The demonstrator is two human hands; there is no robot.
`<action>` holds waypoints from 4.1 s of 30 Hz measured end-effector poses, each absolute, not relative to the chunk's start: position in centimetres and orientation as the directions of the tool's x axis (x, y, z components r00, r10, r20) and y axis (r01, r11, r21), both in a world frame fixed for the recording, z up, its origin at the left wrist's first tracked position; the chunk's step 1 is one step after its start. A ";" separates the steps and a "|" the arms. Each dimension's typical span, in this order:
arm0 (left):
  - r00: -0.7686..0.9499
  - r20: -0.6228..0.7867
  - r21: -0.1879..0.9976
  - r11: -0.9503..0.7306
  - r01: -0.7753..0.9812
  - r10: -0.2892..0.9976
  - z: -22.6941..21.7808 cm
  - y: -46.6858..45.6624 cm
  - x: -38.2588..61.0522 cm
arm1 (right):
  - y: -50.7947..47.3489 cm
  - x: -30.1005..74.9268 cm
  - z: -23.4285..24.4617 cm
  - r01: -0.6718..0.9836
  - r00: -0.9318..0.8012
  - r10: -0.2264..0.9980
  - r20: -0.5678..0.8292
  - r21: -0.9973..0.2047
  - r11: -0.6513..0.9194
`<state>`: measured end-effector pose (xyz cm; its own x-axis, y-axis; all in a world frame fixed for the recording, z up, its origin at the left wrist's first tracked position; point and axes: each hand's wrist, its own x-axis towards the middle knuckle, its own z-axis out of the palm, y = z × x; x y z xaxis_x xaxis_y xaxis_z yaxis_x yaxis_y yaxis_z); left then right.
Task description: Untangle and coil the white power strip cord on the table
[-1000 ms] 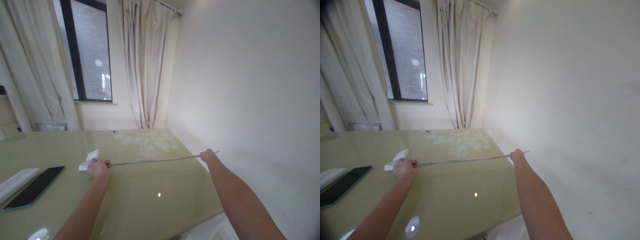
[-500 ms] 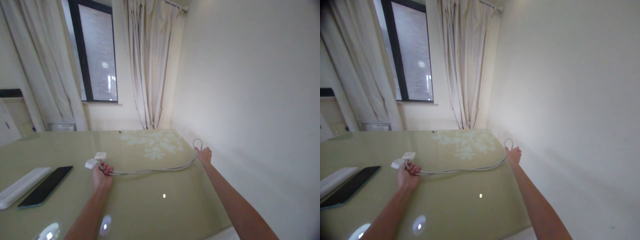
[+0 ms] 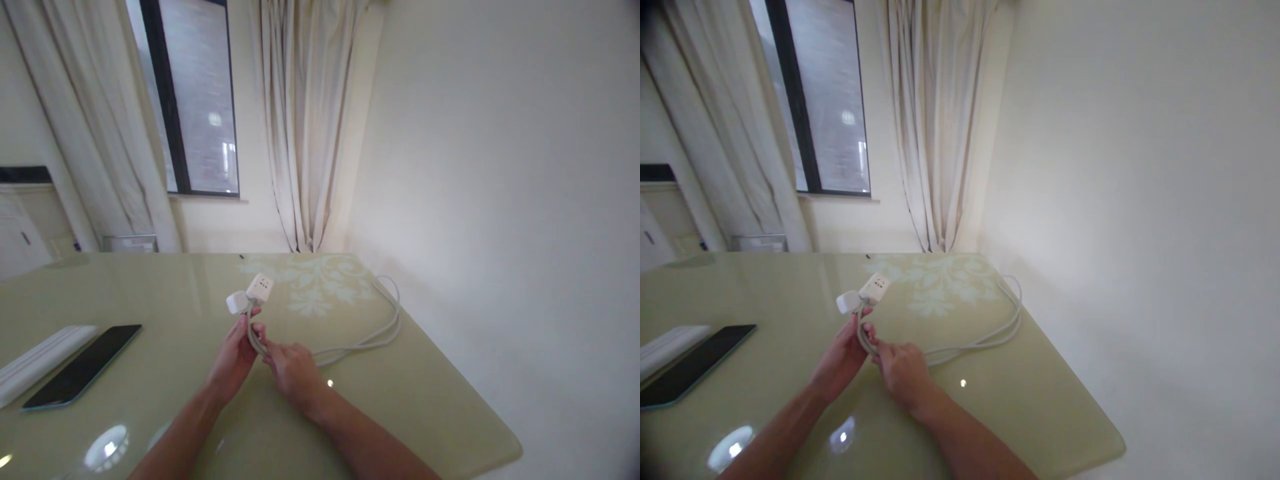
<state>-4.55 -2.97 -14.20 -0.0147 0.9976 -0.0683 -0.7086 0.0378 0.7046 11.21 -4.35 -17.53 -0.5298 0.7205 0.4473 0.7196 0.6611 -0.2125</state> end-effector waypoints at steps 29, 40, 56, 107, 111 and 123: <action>-0.405 0.171 0.921 -0.292 -0.257 0.898 -15.1 -2.2 -3.1 | -5.4 12.0 -16.7 0.671 -0.426 0.564 0.707 -0.171 0.721; -0.335 0.040 0.836 -0.215 -0.504 0.941 -14.4 -3.2 -2.9 | -6.4 11.5 -15.5 0.692 -0.497 0.730 0.469 -0.293 0.659; 0.072 0.317 0.939 -0.324 0.112 0.946 -14.7 -5.4 -2.8 | -4.8 12.9 -13.6 -0.461 -0.044 0.975 0.216 -0.871 0.172; -0.193 0.325 0.933 -0.279 0.229 0.926 -2.3 -3.0 -8.1 | 0.2 27.5 -7.7 0.117 0.150 0.988 0.019 -0.993 0.001; 0.105 0.519 0.766 -0.516 0.383 0.848 1.9 -2.6 -2.4 | -0.5 22.5 -4.6 0.239 -0.100 0.994 0.043 -0.969 0.066; 0.556 0.368 0.716 -0.609 0.341 0.745 4.4 -3.4 3.5 | -2.9 14.0 -4.7 -0.007 -0.366 0.864 0.345 -0.930 0.368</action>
